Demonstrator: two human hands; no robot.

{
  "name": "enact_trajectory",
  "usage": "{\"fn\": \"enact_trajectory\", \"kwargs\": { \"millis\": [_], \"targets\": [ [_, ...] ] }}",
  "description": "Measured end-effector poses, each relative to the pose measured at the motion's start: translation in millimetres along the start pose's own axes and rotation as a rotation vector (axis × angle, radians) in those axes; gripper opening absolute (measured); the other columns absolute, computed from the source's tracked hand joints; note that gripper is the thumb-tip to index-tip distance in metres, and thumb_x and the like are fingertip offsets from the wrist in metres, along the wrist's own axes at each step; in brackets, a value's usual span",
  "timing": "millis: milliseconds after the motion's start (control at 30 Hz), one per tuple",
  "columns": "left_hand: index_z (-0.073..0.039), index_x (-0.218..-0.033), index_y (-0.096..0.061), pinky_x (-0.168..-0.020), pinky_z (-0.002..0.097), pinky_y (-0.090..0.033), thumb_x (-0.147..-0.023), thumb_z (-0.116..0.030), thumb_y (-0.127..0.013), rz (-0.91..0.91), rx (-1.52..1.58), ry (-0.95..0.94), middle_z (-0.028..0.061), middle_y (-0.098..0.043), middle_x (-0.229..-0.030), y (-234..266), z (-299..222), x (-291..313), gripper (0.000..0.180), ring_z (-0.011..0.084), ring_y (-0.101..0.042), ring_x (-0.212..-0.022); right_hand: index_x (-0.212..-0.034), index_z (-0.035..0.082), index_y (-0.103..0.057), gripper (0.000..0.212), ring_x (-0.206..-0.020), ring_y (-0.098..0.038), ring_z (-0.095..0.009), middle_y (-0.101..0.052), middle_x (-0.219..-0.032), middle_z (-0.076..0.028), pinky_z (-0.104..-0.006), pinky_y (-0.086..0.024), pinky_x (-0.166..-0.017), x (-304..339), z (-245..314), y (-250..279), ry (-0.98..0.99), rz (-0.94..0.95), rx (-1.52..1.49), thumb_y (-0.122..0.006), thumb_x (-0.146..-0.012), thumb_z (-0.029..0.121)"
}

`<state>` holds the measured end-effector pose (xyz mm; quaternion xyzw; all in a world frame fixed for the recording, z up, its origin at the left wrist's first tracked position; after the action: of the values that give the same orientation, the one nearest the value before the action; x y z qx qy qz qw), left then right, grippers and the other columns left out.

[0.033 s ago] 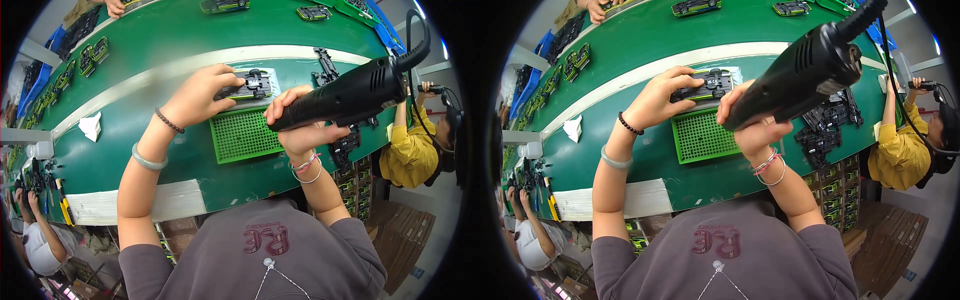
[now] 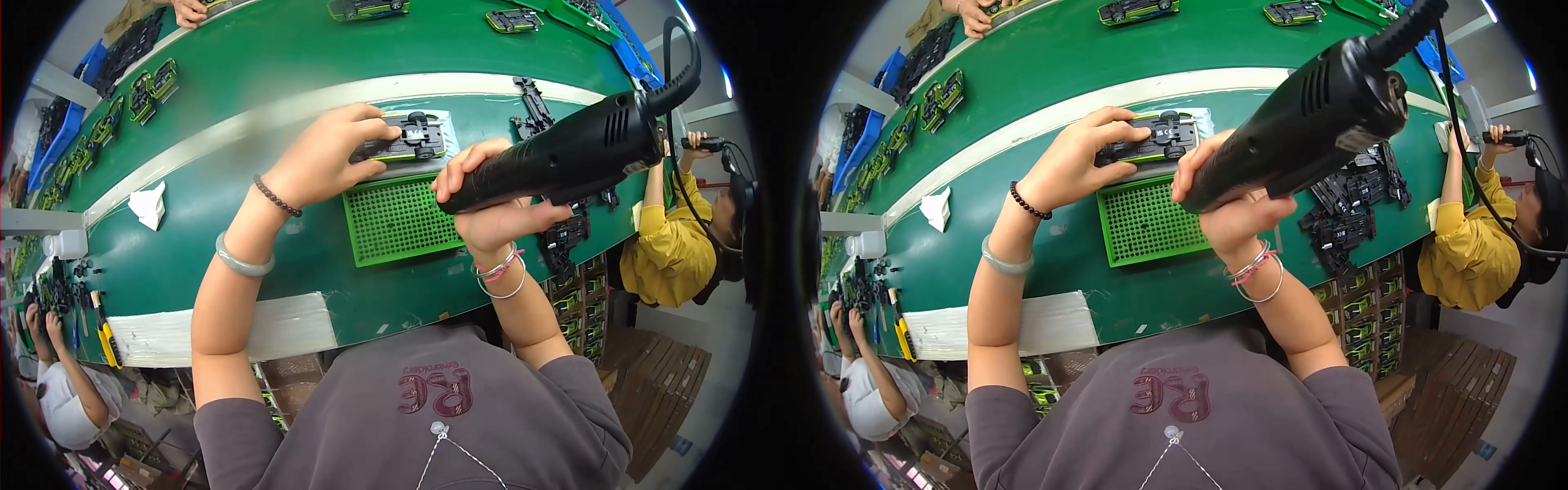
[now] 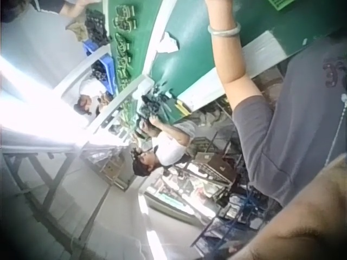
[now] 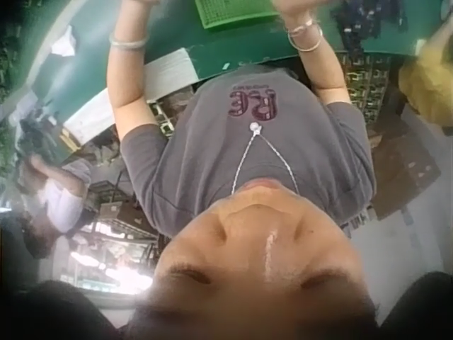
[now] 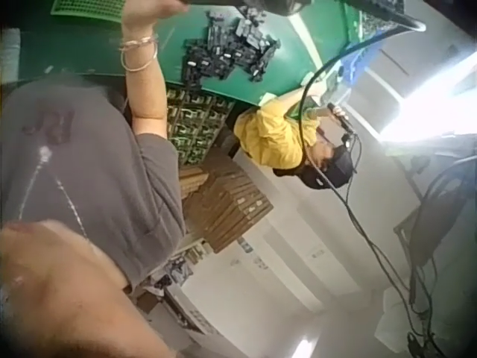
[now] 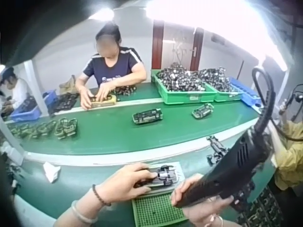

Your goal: The person takes toy cars from a conveyor line, drives screws into their undersides using an electric screwdriver, and places the assembled toy cars into slots in a box.

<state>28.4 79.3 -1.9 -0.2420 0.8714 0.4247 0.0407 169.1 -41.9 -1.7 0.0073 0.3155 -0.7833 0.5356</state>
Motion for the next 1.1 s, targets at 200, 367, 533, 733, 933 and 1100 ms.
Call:
{"fn": "enact_trajectory", "kwargs": {
  "millis": [200,367,533,733,933,1100],
  "targets": [
    [-0.007,-0.111,-0.060,-0.087,0.0341,-0.046,-0.070,-0.008,-0.071,0.012,-0.004,0.013,0.0145,-0.053,-0.115,1,-1,-1,0.042,0.0304,-0.054,-0.104,-0.080,0.003,-0.044,0.103,-0.049,-0.050,-0.018,-0.050,-0.059,-0.009,-0.0295,-0.044,-0.048,3,-6,4,-0.043,0.003,0.068,-0.014,-0.050,0.097],
    [-0.007,-0.111,-0.060,-0.087,0.0344,-0.046,-0.070,-0.007,-0.071,0.003,-0.015,0.013,0.0145,-0.053,-0.115,1,0,0,0.042,0.0303,-0.054,-0.104,-0.081,0.003,-0.044,0.102,-0.051,-0.051,-0.017,-0.051,-0.060,-0.009,-0.0289,-0.045,-0.050,5,-9,2,-0.058,0.014,0.117,-0.015,-0.050,0.096],
    [-0.006,-0.110,-0.061,-0.087,0.0347,-0.046,-0.070,-0.007,-0.071,0.011,-0.008,0.015,0.0149,-0.052,-0.116,2,0,0,0.042,0.0307,-0.053,-0.104,-0.082,0.003,-0.044,0.100,-0.053,-0.052,-0.017,-0.051,-0.061,-0.008,-0.0282,-0.046,-0.051,9,-14,0,-0.097,0.066,0.168,-0.023,-0.051,0.096],
    [-0.008,-0.118,-0.053,-0.093,0.0360,-0.042,-0.068,-0.011,-0.073,0.057,0.019,-0.042,0.0147,-0.052,-0.117,7,-1,0,0.054,0.0316,-0.050,-0.109,-0.082,0.002,-0.045,0.100,-0.051,-0.052,-0.017,-0.052,-0.061,-0.009,-0.0295,-0.046,-0.049,4,-12,-5,-0.120,0.077,0.225,-0.027,-0.051,0.095],
    [-0.004,-0.121,-0.044,-0.100,0.0361,-0.036,-0.061,-0.022,-0.079,0.097,-0.114,0.092,0.0142,-0.051,-0.118,34,23,18,0.072,0.0299,-0.046,-0.115,-0.082,0.001,-0.046,0.105,-0.049,-0.052,-0.019,-0.051,-0.060,-0.010,-0.0307,-0.045,-0.047,-25,26,-27,0.057,0.147,0.030,-0.021,-0.049,0.097],
    [0.000,-0.102,-0.052,-0.086,0.0366,-0.042,-0.062,-0.027,-0.078,0.071,-0.086,0.017,0.0175,-0.057,-0.101,37,30,17,0.054,0.0323,-0.053,-0.099,-0.081,-0.001,-0.048,0.109,-0.049,-0.053,-0.021,-0.052,-0.059,-0.012,-0.0311,-0.047,-0.048,-62,12,-80,0.096,0.244,0.068,-0.012,-0.049,0.097]
  ]
}}
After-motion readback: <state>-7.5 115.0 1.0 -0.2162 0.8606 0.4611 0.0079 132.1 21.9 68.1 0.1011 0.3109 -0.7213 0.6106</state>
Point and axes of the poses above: each hand's wrist, its own x-axis away from the middle knuckle, its own y-axis out of the back of the hand, z = x × y, the point moved 3 cm from there along -x, towards the middle knuckle
